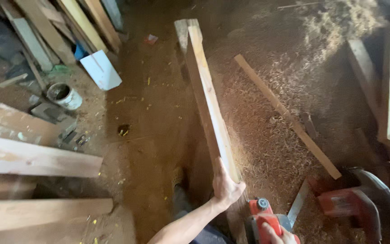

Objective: The person marks a wooden plank with a pencil and a square ruler, then cuts it using a circular saw. They subsequently smooth the plank's surface and edges with an electric planer, flipping the wood to work on different sides.

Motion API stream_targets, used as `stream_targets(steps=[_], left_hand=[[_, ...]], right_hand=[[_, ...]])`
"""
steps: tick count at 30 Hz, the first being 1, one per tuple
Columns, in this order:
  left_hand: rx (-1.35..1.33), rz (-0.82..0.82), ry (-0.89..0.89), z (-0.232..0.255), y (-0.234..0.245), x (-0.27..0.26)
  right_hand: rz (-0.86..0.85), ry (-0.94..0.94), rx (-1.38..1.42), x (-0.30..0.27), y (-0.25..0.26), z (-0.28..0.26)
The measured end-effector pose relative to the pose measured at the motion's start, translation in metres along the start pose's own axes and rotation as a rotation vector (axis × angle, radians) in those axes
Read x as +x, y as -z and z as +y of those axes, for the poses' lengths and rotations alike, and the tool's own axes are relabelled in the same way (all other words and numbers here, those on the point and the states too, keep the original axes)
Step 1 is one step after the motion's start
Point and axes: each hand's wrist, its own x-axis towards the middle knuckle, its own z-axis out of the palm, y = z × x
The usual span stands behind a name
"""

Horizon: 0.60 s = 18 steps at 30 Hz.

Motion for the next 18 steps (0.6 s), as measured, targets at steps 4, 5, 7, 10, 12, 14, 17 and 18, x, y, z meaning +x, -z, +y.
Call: stream_targets(steps=[4,5,7,10,12,14,17,18], left_hand=[[-0.007,0.027,-0.054,-0.007,0.001,0.009],[0.005,0.048,-0.08,-0.01,0.0,0.005],[0.025,0.105,-0.145,-0.017,-0.004,0.006],[0.025,0.183,-0.295,-0.036,-0.011,-0.007],[-0.001,0.15,-0.183,-0.051,-0.015,-0.013],[-0.008,0.148,-0.134,-0.065,-0.023,-0.013],[0.009,0.172,-0.162,-0.079,-0.029,0.001],[0.005,0.163,-0.162,-0.078,-0.03,0.001]], right_hand=[[-0.035,0.133,-0.039,-0.023,-0.009,-0.021],[-0.035,0.148,0.009,-0.031,-0.016,-0.032],[-0.002,0.128,-0.01,-0.033,-0.033,-0.064],[0.049,0.06,-0.119,-0.031,-0.049,-0.087],[0.032,0.118,-0.053,-0.015,-0.057,-0.087],[0.021,0.091,0.025,-0.004,-0.058,-0.077],[0.006,0.109,0.06,0.01,-0.059,-0.065],[0.003,0.123,0.053,0.012,-0.057,-0.061]])
